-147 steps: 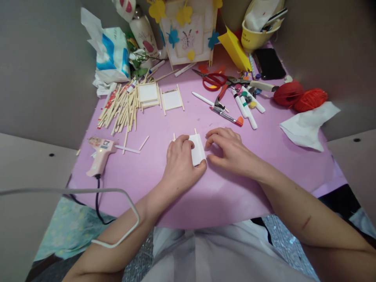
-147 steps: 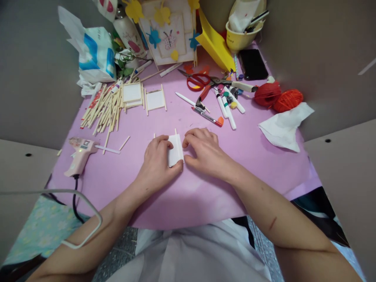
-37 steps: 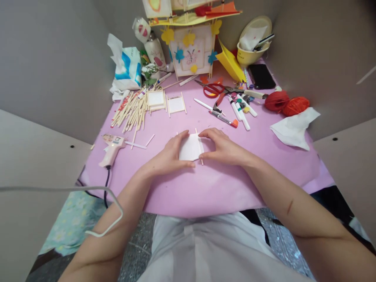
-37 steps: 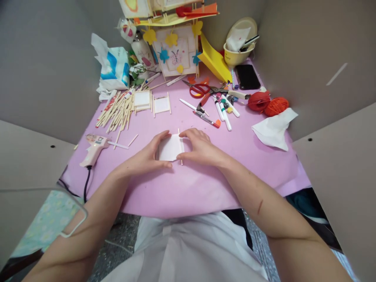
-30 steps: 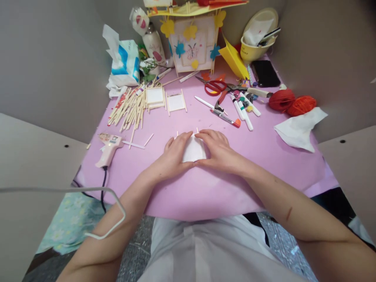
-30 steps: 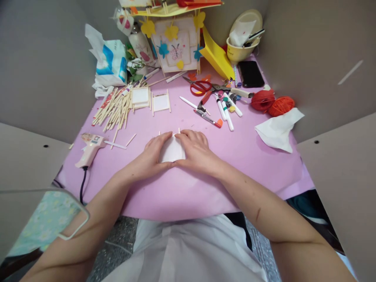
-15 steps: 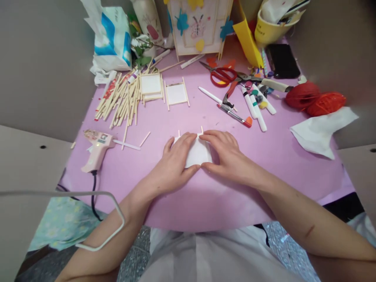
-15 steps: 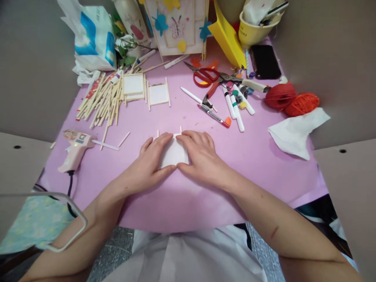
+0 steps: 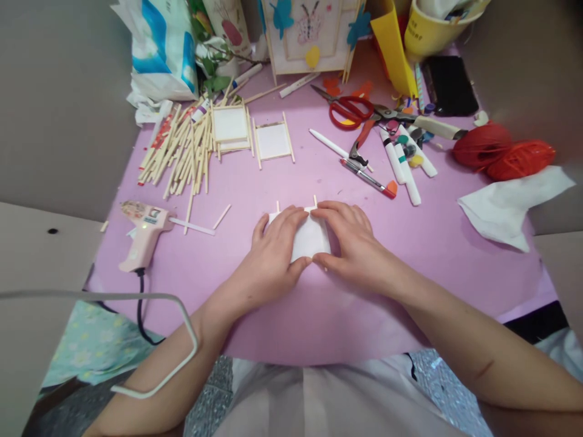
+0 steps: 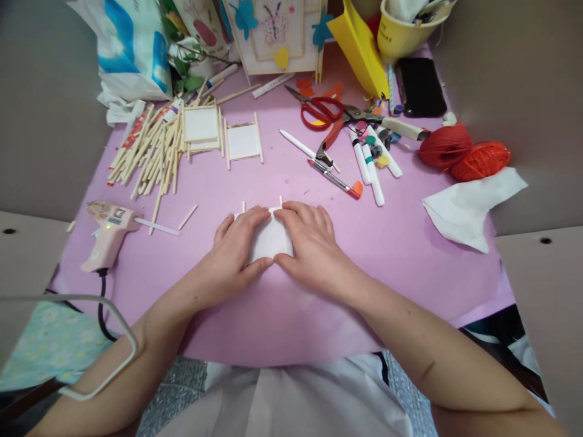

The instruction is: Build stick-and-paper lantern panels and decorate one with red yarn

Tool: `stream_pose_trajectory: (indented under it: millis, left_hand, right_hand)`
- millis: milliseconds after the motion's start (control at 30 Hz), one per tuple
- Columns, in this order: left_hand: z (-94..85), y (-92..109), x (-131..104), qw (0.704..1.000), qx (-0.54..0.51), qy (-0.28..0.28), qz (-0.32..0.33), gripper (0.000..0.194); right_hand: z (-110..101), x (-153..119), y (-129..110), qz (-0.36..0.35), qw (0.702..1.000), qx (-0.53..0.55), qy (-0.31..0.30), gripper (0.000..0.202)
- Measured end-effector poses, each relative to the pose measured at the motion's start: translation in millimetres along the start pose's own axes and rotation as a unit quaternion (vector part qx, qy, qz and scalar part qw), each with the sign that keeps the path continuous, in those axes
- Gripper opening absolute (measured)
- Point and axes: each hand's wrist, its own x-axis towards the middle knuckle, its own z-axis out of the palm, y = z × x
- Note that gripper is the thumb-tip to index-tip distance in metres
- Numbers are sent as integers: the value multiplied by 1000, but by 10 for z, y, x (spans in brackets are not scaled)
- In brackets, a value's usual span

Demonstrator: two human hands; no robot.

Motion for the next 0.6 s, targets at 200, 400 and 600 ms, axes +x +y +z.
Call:
stream_pose_trajectory:
  millis: [200, 400, 600]
  left_hand:
    - [-50, -28, -20, 999, -25, 18, 31, 69]
    - [-79, -54, -53, 995, -81, 62, 20, 69]
    - [-29, -99, -14, 984, -80, 158, -10, 54]
  right_hand:
    - [-55, -43, 33, -23, 1000, 20, -2, 67]
    - [-143, -204, -35, -38, 995, -50, 71, 63]
    - [3, -354, -184, -23, 988, -136, 70, 28]
